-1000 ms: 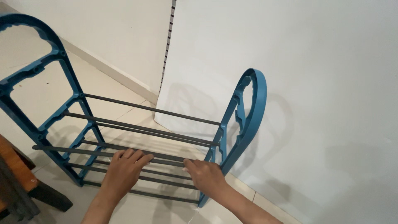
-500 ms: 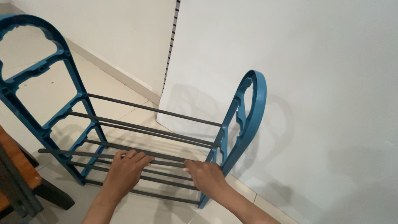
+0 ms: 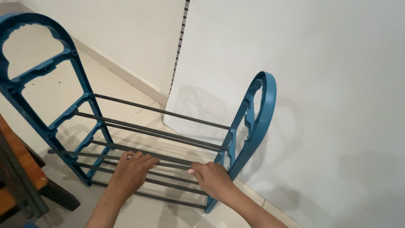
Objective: The person removes folded blue and maroon cloths from a blue metal shoe rack and places them on the floor. Then the person inserts several metal rods into the side frames of the shoe rack, one at a time, to assemble the rack structure.
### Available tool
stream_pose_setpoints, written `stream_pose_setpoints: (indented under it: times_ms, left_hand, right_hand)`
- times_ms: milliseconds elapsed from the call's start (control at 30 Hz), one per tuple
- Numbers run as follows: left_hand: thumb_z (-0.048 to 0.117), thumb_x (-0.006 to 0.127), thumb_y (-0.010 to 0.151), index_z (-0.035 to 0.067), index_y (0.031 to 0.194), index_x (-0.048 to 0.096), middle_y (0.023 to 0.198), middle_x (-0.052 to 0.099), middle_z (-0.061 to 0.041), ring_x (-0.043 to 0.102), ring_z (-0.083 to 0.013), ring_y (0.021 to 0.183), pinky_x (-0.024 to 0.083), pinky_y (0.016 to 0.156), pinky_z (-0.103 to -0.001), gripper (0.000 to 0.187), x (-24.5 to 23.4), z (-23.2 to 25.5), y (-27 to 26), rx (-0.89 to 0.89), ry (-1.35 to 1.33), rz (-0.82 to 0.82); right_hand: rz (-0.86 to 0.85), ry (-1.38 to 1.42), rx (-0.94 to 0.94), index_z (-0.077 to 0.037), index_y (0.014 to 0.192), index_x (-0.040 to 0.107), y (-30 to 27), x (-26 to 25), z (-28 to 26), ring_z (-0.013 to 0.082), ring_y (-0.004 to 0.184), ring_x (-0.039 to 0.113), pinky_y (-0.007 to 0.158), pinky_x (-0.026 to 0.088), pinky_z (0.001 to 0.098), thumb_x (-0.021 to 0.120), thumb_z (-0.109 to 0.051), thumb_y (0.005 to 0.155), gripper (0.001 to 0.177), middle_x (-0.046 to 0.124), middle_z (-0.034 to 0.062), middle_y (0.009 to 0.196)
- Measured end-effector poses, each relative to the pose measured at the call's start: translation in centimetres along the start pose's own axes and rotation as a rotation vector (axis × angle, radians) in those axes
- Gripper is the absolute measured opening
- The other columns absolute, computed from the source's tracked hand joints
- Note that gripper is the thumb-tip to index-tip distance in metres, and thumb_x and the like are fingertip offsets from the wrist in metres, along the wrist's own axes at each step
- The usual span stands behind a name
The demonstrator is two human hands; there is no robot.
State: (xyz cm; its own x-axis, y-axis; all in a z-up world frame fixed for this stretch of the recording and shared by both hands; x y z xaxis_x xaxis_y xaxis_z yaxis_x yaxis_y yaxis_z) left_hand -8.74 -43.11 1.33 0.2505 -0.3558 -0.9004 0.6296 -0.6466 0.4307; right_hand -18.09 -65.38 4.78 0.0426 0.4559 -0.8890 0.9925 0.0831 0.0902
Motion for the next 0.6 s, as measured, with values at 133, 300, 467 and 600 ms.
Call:
stream_pose_setpoints:
  times_ms: [133, 300, 467, 600]
  left_hand:
    - [0.004, 0.063, 0.086, 0.022, 0.109, 0.071, 0.093, 0.072, 0.009, 0.065, -0.0139, 0.094, 0.044, 0.093, -0.038, 0.030, 0.1, -0.2, 0.2, -0.028, -0.015, -0.037]
    - [0.002, 0.063, 0.083, 0.022, 0.112, 0.071, 0.096, 0.072, 0.008, 0.064, -0.0156, 0.095, 0.043, 0.093, -0.039, 0.036, 0.0, -0.3, 0.2, -0.007, -0.002, -0.005]
    - [0.003, 0.064, 0.081, 0.020, 0.107, 0.071, 0.099, 0.072, 0.007, 0.065, -0.0169, 0.098, 0.043, 0.091, -0.043, 0.031, 0.0, -0.1, 0.4, 0.040, 0.024, 0.122]
    - [0.004, 0.064, 0.083, 0.022, 0.114, 0.071, 0.100, 0.072, 0.008, 0.064, -0.0163, 0.099, 0.043, 0.092, -0.042, 0.036, 0.3, -0.7, 0.5, 0.019, 0.089, 0.043]
  right_hand:
    - [-0.045, 0.060, 0.030, -0.008, 0.094, 0.070, 0.3, -0.3, -0.1, 0.0414, 0.066, 0.065, 0.067, 0.050, 0.0514, 0.055, -0.034, 0.102, 0.031, 0.064, 0.0185, 0.064]
    - [0.035, -0.018, -0.014, -0.006, 0.093, 0.066, -0.2, -0.1, -0.1, 0.0392, 0.069, 0.066, 0.066, 0.051, 0.0502, 0.058, -0.032, 0.102, 0.029, 0.067, 0.0167, 0.072]
    - [0.482, -0.169, -0.414, -0.003, 0.092, 0.061, -2.2, 0.0, -0.3, 0.0338, 0.075, 0.065, 0.061, 0.053, 0.0435, 0.069, -0.013, 0.084, 0.015, 0.061, 0.0119, 0.083]
    - [0.513, -0.300, -0.465, -0.005, 0.088, 0.060, -2.0, 1.1, 0.1, 0.0278, 0.070, 0.064, 0.057, 0.052, 0.0395, 0.072, -0.011, 0.086, 0.014, 0.056, 0.0093, 0.081]
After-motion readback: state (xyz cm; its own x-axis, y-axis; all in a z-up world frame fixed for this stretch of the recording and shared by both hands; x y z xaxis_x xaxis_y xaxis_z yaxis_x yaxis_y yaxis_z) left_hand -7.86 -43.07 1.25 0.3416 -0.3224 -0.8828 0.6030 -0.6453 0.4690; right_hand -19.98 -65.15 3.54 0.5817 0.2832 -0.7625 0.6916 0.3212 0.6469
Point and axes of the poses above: each hand's wrist, its own y-axis towards the middle knuckle, its own x-axis out of the palm, z = x × y, the point moved 4 cm from there along y, towards the middle knuckle
